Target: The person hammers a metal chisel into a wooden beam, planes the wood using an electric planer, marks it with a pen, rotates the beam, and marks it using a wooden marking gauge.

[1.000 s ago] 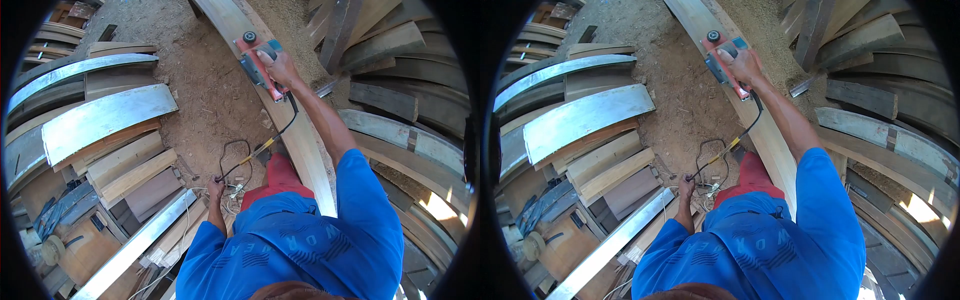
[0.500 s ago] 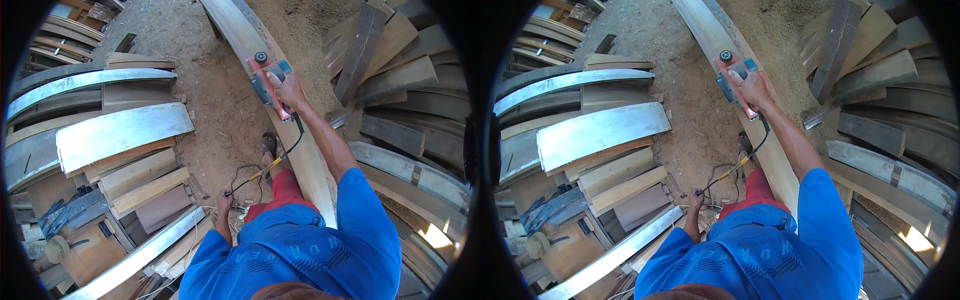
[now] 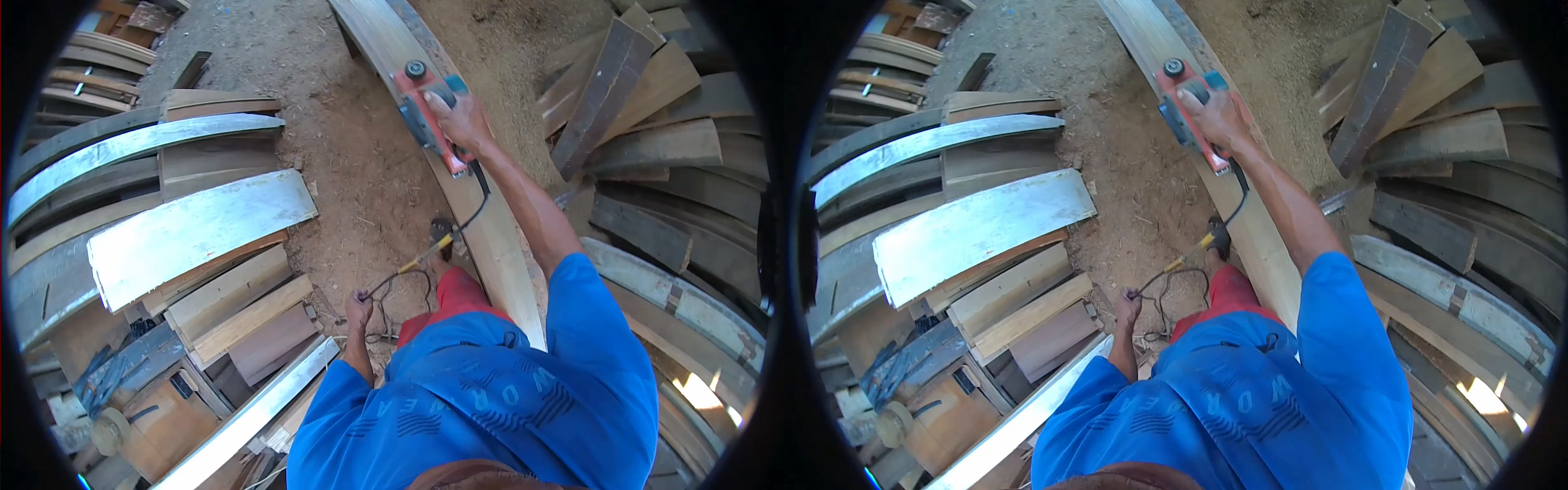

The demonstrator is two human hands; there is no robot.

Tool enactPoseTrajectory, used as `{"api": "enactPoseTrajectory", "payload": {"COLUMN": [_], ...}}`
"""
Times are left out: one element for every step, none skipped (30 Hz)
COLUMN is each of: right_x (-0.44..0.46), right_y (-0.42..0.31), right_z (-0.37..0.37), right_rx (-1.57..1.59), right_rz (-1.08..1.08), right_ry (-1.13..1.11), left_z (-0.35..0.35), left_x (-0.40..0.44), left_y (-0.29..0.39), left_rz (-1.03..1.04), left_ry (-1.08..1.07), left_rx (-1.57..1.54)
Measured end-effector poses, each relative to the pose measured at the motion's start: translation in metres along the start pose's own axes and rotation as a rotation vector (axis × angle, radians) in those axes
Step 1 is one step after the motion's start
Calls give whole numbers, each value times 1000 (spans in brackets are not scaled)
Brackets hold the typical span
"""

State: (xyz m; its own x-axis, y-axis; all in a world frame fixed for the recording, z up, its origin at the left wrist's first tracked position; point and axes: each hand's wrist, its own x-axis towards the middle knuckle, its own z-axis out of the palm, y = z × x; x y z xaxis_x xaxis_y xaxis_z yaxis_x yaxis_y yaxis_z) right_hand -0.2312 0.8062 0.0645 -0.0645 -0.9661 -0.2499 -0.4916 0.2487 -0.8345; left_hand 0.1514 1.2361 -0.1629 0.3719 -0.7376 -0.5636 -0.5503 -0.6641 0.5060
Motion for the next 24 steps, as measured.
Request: {"api": "enactPoseTrajectory", "payload": {"right_x": [7,14,21,26,31,36,41,47,53,58,64,66,68,71,75,80,85,87,91,96,102,110,118,127], "right_y": [-4,-2,-1,0,1,-2,-7,-9,-7,-13,-18,-26,-33,-34,-38,-43,-47,-54,-60,-63,-64,-66,-66,-66], "right_z": [0,4,7,10,11,11,11,13,19,21,21,16,13,14,15,16,17,15,14,14,16,18,21,23], "right_rx": [-31,-39,-46,-52,-46,-40,-35,-8,21,52,41,28,11,7,5,6,-14,-33,-54,-44,-35,-26,-25,-26], "right_rz": [14,-6,-31,-56,-61,-68,-80,-85,-97,-114,-72,-27,20,4,-13,-30,-27,-23,-18,-22,-27,-29,-25,-20], "right_ry": [0,13,30,45,33,20,7,50,91,128,80,28,-25,-15,-2,16,18,22,27,39,51,60,48,36], "left_z": [-2,-5,-10,-17,-23,-29,-33,-36,-39,-42,-46,-50,-53,-55,-56,-58,-61,-64,-66,-69,-69,-70,-71,-74], "left_x": [9,17,25,30,35,41,47,53,58,65,73,75,75,75,78,83,87,88,94,98,107,115,123,131], "left_y": [2,5,13,20,28,33,39,46,45,52,58,66,74,83,82,83,83,88,95,100,104,105,106,115], "left_rz": [2,-9,-15,-22,-29,-37,-42,-24,-5,12,3,-9,-23,-48,-69,-87,-81,-75,-69,-62,-56,-53,-52,-50], "left_ry": [10,-7,-20,-32,-43,-52,-56,-44,-24,0,-2,-7,-14,-9,-4,1,-5,-13,-21,-15,-17,-20,-25,-33], "left_rx": [-21,-39,-59,-77,-40,-3,30,51,68,84,64,44,23,6,-11,-25,-11,4,19,53,54,56,60,53]}}
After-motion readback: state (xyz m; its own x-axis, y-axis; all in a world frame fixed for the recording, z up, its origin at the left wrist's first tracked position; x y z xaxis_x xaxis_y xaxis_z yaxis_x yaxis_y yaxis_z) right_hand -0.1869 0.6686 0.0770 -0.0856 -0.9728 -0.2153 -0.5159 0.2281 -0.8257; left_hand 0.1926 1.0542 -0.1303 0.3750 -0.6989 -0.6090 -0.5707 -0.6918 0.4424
